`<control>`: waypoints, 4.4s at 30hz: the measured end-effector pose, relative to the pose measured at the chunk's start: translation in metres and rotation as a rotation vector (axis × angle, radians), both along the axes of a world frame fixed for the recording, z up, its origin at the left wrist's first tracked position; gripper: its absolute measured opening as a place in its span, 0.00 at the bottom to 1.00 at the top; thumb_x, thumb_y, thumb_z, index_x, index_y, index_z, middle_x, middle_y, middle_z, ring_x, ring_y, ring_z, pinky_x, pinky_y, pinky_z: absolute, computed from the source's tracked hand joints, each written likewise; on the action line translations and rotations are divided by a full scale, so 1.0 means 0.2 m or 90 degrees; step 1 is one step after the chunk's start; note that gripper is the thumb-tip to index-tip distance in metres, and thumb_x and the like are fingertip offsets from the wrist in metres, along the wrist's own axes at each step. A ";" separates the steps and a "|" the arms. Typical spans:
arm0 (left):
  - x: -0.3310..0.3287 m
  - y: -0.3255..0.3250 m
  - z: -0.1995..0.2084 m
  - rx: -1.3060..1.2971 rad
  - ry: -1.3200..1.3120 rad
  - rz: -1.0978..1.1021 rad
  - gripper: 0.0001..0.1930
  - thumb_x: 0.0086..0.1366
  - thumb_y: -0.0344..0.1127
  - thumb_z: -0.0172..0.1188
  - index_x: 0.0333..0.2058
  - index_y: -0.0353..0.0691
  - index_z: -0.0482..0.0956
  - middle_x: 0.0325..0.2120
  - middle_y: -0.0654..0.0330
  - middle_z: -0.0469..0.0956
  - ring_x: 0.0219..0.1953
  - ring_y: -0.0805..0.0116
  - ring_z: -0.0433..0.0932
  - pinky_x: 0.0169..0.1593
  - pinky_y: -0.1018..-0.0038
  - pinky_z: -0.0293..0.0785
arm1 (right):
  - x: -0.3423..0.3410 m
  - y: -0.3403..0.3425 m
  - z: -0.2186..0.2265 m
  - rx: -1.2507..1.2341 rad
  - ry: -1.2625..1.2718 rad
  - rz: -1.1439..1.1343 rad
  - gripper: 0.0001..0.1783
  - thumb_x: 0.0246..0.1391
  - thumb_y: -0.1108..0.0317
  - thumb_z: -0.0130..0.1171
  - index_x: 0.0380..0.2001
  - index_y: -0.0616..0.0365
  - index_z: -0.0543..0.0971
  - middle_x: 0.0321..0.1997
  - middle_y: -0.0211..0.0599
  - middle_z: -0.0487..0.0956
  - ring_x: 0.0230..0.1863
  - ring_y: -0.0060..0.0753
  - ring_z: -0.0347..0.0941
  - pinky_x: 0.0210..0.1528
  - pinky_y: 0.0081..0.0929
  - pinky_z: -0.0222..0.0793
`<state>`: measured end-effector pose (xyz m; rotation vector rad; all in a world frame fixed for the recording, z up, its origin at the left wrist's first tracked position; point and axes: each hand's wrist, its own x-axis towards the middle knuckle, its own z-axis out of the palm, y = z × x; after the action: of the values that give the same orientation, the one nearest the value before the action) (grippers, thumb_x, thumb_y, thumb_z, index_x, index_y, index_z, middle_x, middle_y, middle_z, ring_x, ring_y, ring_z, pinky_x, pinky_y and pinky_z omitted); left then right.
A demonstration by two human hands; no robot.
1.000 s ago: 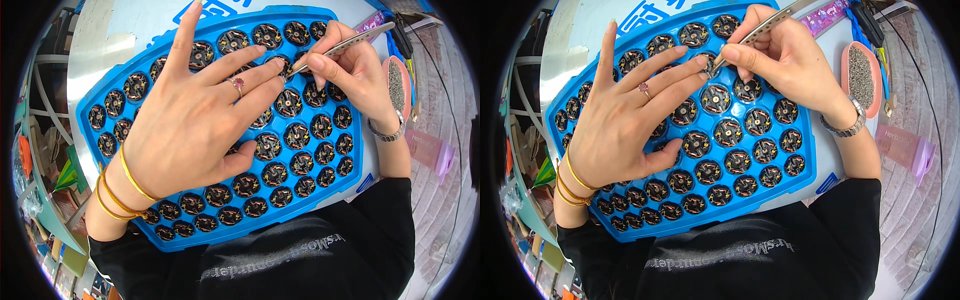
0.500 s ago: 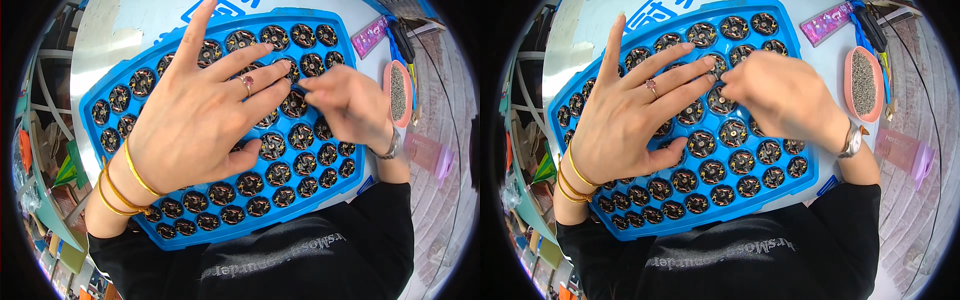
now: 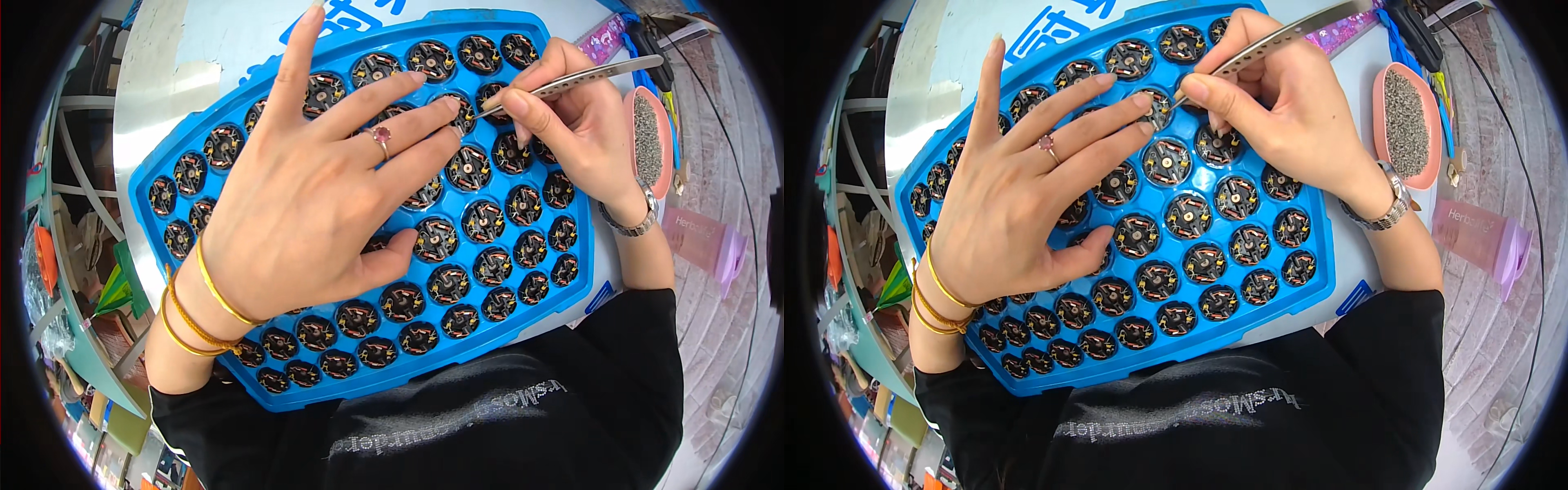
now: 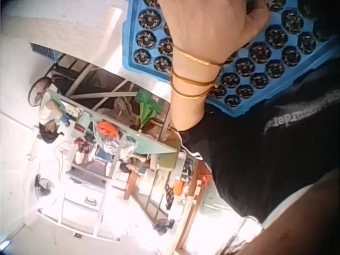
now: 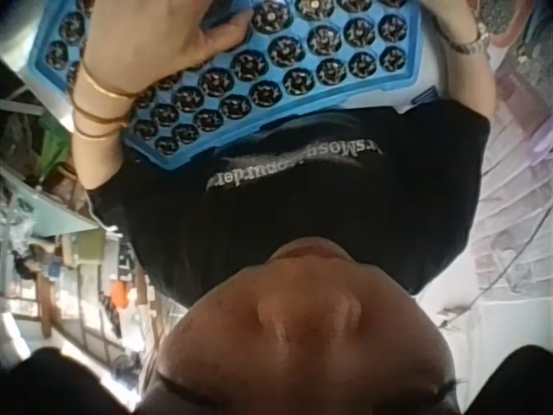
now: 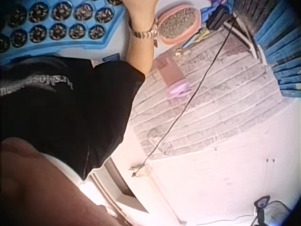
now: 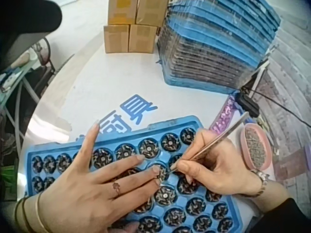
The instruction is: Assemble small electronic components into a tray using a manual pick-and-place tool.
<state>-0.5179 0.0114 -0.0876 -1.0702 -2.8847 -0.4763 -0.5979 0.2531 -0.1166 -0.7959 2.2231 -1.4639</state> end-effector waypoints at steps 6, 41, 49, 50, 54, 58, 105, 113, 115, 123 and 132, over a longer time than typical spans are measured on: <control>0.00 0.00 0.00 0.006 -0.009 0.003 0.32 0.45 0.41 0.65 0.54 0.50 0.76 0.58 0.67 0.73 0.65 0.62 0.64 0.71 0.39 0.28 | 0.00 0.00 0.02 0.011 0.002 -0.011 0.08 0.62 0.68 0.58 0.35 0.61 0.72 0.33 0.34 0.78 0.27 0.14 0.71 0.31 0.14 0.69; -0.01 0.00 0.02 -0.036 -0.001 0.014 0.31 0.46 0.42 0.64 0.54 0.50 0.76 0.59 0.69 0.72 0.64 0.61 0.65 0.70 0.37 0.31 | -0.02 -0.03 -0.01 -0.052 -0.013 0.019 0.08 0.62 0.69 0.58 0.34 0.60 0.71 0.32 0.33 0.77 0.26 0.15 0.70 0.29 0.14 0.68; -0.03 -0.09 -0.09 0.064 -0.038 -0.022 0.27 0.52 0.45 0.62 0.53 0.48 0.77 0.57 0.65 0.73 0.66 0.59 0.62 0.69 0.36 0.25 | -0.10 -0.05 0.03 -0.056 -0.030 0.015 0.10 0.62 0.65 0.58 0.34 0.59 0.70 0.28 0.29 0.75 0.25 0.13 0.69 0.28 0.13 0.66; -0.04 -0.09 -0.08 0.071 -0.041 -0.033 0.26 0.52 0.45 0.62 0.52 0.48 0.77 0.56 0.65 0.74 0.66 0.59 0.62 0.69 0.36 0.26 | -0.11 -0.07 0.02 -0.064 -0.035 0.018 0.10 0.62 0.66 0.59 0.34 0.59 0.70 0.28 0.28 0.75 0.26 0.13 0.69 0.28 0.13 0.66; -0.09 -0.11 -0.03 0.066 -0.019 -0.045 0.24 0.54 0.45 0.61 0.51 0.49 0.78 0.54 0.65 0.75 0.66 0.58 0.62 0.69 0.37 0.29 | -0.14 -0.09 0.00 -0.031 0.000 -0.017 0.10 0.61 0.67 0.60 0.36 0.59 0.70 0.28 0.28 0.75 0.26 0.14 0.69 0.29 0.13 0.65; -0.16 -0.10 -0.06 -0.002 0.117 -0.017 0.26 0.54 0.44 0.61 0.54 0.51 0.77 0.55 0.65 0.75 0.66 0.58 0.62 0.70 0.38 0.32 | -0.15 -0.09 -0.03 -0.028 0.032 -0.008 0.09 0.61 0.68 0.60 0.36 0.60 0.71 0.29 0.29 0.76 0.27 0.14 0.70 0.30 0.12 0.66; -0.47 -0.16 -0.56 0.259 0.705 -0.222 0.32 0.60 0.52 0.56 0.59 0.40 0.70 0.62 0.58 0.68 0.69 0.53 0.56 0.60 0.21 0.31 | -0.15 -0.08 -0.04 -0.049 0.072 0.041 0.07 0.60 0.73 0.59 0.35 0.61 0.70 0.38 0.40 0.81 0.28 0.14 0.70 0.32 0.12 0.68; -0.40 -0.14 -0.49 0.221 0.627 -0.184 0.31 0.58 0.51 0.57 0.59 0.41 0.71 0.61 0.59 0.69 0.68 0.54 0.57 0.61 0.22 0.31 | -0.15 -0.07 -0.04 -0.047 0.085 0.052 0.07 0.60 0.73 0.58 0.35 0.61 0.70 0.37 0.40 0.81 0.28 0.14 0.70 0.32 0.12 0.68; -0.36 -0.14 -0.45 0.198 0.569 -0.161 0.31 0.58 0.50 0.58 0.58 0.43 0.72 0.61 0.60 0.69 0.68 0.55 0.57 0.62 0.24 0.31 | -0.15 -0.08 -0.04 -0.049 0.081 0.054 0.07 0.61 0.73 0.58 0.35 0.61 0.70 0.37 0.40 0.81 0.28 0.14 0.70 0.31 0.12 0.68; -0.24 -0.14 -0.30 0.111 0.346 -0.080 0.30 0.54 0.47 0.60 0.57 0.47 0.73 0.59 0.63 0.71 0.68 0.57 0.59 0.65 0.30 0.30 | -0.15 -0.10 -0.05 -0.035 0.032 0.027 0.07 0.61 0.72 0.58 0.36 0.61 0.71 0.33 0.34 0.80 0.27 0.13 0.71 0.31 0.12 0.68; -0.15 -0.10 -0.10 -0.004 0.105 -0.005 0.30 0.51 0.43 0.62 0.56 0.52 0.75 0.58 0.67 0.73 0.67 0.60 0.61 0.69 0.37 0.28 | -0.14 -0.08 -0.05 -0.037 0.074 0.029 0.07 0.60 0.71 0.60 0.35 0.61 0.72 0.31 0.31 0.78 0.27 0.12 0.71 0.30 0.11 0.67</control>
<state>-0.5485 -0.0077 -0.1075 -1.0678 -2.7412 -0.3609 -0.6266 0.2372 -0.1263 -0.9676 2.2393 -1.5015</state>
